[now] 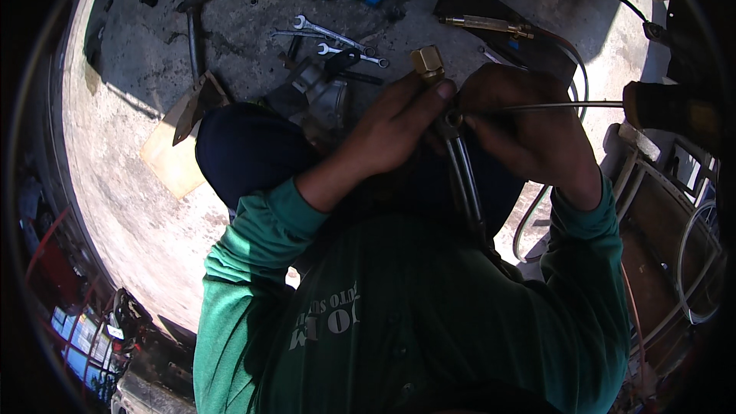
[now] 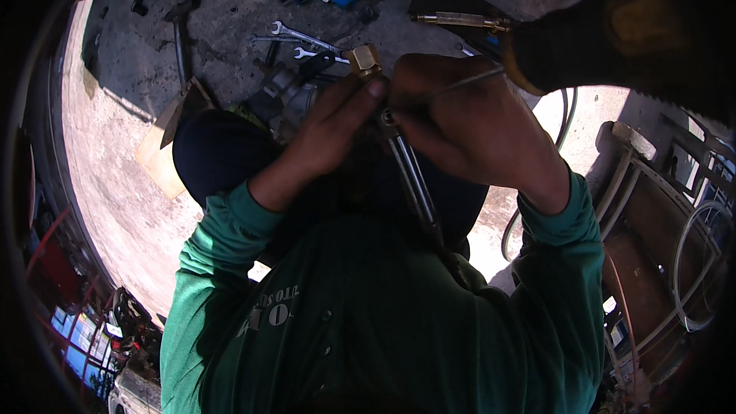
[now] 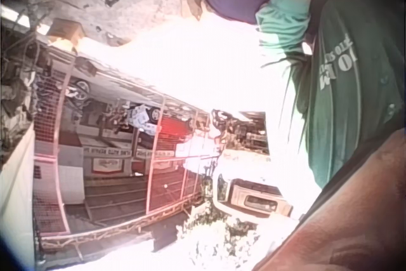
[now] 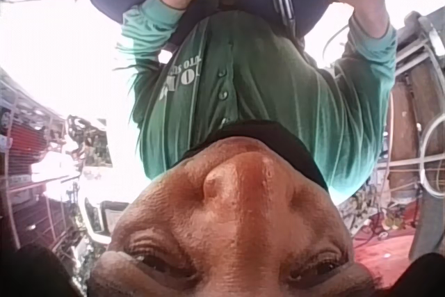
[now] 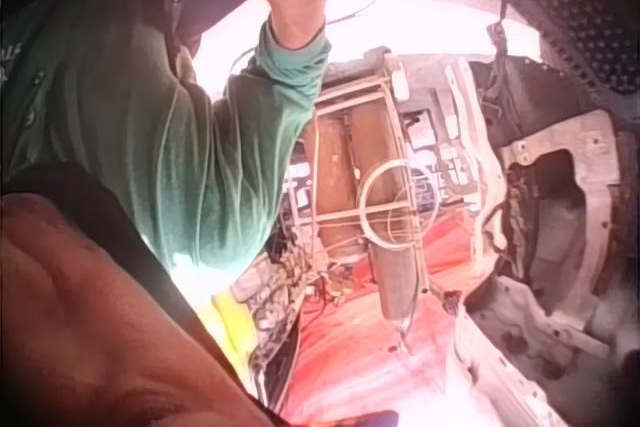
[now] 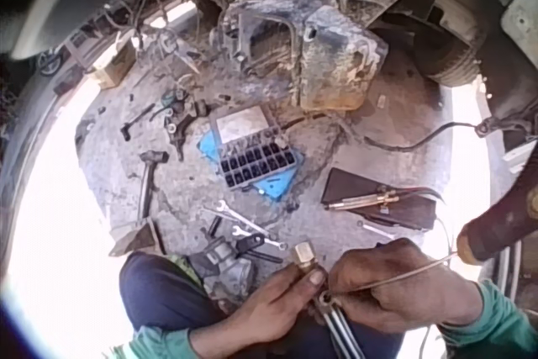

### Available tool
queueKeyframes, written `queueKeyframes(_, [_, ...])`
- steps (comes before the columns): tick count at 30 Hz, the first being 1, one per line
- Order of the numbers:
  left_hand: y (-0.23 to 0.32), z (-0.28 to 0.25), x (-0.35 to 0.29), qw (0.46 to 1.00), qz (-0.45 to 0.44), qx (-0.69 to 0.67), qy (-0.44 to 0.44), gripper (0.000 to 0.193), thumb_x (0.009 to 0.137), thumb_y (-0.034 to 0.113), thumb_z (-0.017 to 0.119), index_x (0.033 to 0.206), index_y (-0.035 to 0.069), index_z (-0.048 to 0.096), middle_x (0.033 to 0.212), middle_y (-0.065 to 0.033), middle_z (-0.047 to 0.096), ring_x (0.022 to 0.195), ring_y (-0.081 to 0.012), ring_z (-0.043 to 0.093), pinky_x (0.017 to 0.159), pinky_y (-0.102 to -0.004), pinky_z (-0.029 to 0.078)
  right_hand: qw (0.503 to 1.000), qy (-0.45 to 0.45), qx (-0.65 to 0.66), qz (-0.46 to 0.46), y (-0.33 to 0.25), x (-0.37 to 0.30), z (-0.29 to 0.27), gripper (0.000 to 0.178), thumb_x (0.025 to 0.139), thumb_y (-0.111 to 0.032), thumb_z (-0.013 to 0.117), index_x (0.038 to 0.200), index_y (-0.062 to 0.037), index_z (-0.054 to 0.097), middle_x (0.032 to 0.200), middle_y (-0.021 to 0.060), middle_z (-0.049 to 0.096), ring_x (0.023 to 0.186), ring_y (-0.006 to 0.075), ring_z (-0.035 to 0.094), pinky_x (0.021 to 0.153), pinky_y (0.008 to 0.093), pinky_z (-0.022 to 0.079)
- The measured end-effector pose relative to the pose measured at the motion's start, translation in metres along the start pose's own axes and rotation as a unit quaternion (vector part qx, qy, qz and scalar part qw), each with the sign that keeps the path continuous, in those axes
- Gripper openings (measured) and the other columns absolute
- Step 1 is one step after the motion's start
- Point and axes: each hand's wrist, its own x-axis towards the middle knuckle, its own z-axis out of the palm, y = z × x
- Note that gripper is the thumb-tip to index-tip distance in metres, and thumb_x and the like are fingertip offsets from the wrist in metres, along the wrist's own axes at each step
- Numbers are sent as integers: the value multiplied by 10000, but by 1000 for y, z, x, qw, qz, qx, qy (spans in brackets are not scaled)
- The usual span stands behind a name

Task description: The person assembles a mechanical part using a wrench and screwdriver. They tighten and adjust components while sitting on the floor in a workshop environment.

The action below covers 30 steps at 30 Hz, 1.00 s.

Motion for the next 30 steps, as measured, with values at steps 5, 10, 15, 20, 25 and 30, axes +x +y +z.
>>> queueKeyframes(5, [-2,0,0,1000,-2,11,3,389,1064,346,488,1044,-29,590,878,-106,676,711,-176,676,611,-300,543,1000,1,15,7,2,6,-1,134,807,-53,700,894,-6,609,796,147,601,718,378,620,645,435,483])
queueKeyframes(10, [0,0,0,1000,-17,11,1,400,1063,360,490,1082,-25,595,898,-100,681,748,-167,676,645,-301,545,998,11,50,32,2,7,-1,140,808,-48,702,897,-3,604,755,155,587,706,387,616,631,440,478])
queueKeyframes(15, [-4,0,-1,1000,7,14,13,395,1063,354,489,1042,-25,599,875,-103,689,719,-167,674,621,-300,542,1000,19,17,-2,0,7,3,136,819,-43,696,909,3,605,799,154,601,713,388,621,634,442,479])
queueKeyframes(20, [-1,2,-1,1000,-4,7,6,391,1063,347,489,1034,-26,603,871,-104,695,714,-170,674,623,-302,543,1000,13,1,-20,2,6,2,140,818,-33,695,921,9,610,836,153,615,721,391,625,637,441,482])
queueKeyframes(25, [-3,-3,-1,1000,-17,20,-7,406,1066,350,481,1162,-30,587,944,-109,679,785,-182,683,668,-307,558,999,5,32,-9,-1,8,1,150,816,-22,693,929,14,602,837,156,623,730,391,629,636,435,483])
queueKeyframes(30, [-2,-4,-2,999,-27,14,-21,437,1067,361,477,1233,-30,579,989,-109,669,839,-184,681,701,-307,562,1000,5,14,-7,-5,8,1,148,819,-14,689,928,18,595,830,154,619,736,390,634,637,435,484])
